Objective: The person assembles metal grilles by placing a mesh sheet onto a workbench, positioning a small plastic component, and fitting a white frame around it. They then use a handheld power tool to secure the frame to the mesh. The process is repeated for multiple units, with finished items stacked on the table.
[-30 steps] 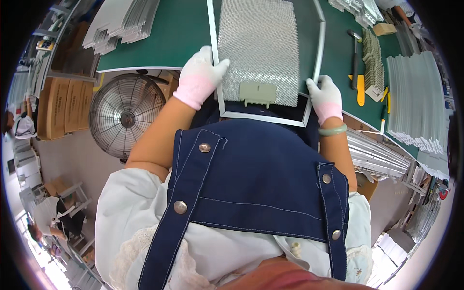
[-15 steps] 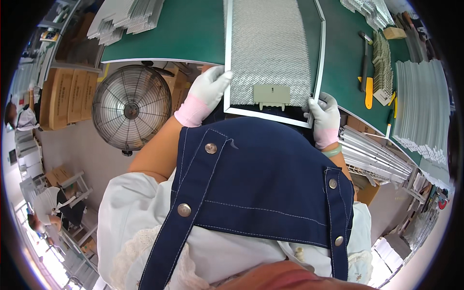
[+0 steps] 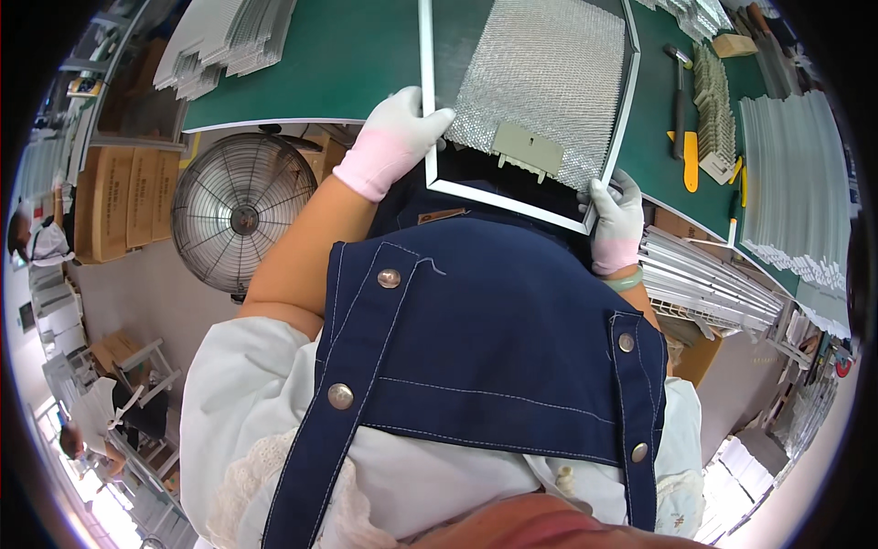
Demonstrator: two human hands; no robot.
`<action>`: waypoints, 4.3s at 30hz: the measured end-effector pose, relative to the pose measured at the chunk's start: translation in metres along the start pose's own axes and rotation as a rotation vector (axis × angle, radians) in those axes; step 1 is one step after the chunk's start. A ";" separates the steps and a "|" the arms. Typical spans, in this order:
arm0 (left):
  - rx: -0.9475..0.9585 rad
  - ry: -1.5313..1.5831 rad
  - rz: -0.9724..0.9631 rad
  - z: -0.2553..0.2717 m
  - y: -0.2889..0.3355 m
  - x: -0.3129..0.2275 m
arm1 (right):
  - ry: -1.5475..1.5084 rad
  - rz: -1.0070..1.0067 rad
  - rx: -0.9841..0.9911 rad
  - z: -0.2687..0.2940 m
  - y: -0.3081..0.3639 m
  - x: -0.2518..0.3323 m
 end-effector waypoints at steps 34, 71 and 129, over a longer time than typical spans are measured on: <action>0.537 0.585 0.211 -0.009 0.001 0.064 | -0.640 -0.367 0.030 -0.021 0.000 -0.028; 0.248 0.933 0.357 -0.038 0.014 0.055 | -0.518 -0.591 -0.083 -0.037 0.005 -0.007; 0.352 0.932 0.346 -0.042 0.022 0.045 | -0.641 -0.474 -0.025 -0.036 0.009 -0.010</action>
Point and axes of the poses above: each hand's wrist, its own y-axis away from the middle knuckle, its own z-axis out of the back of the hand, x = y × z, the point moved 2 cm from there along -y, towards the middle knuckle, and after that the axes turned 11 degrees about z, right-handed, at the moved point
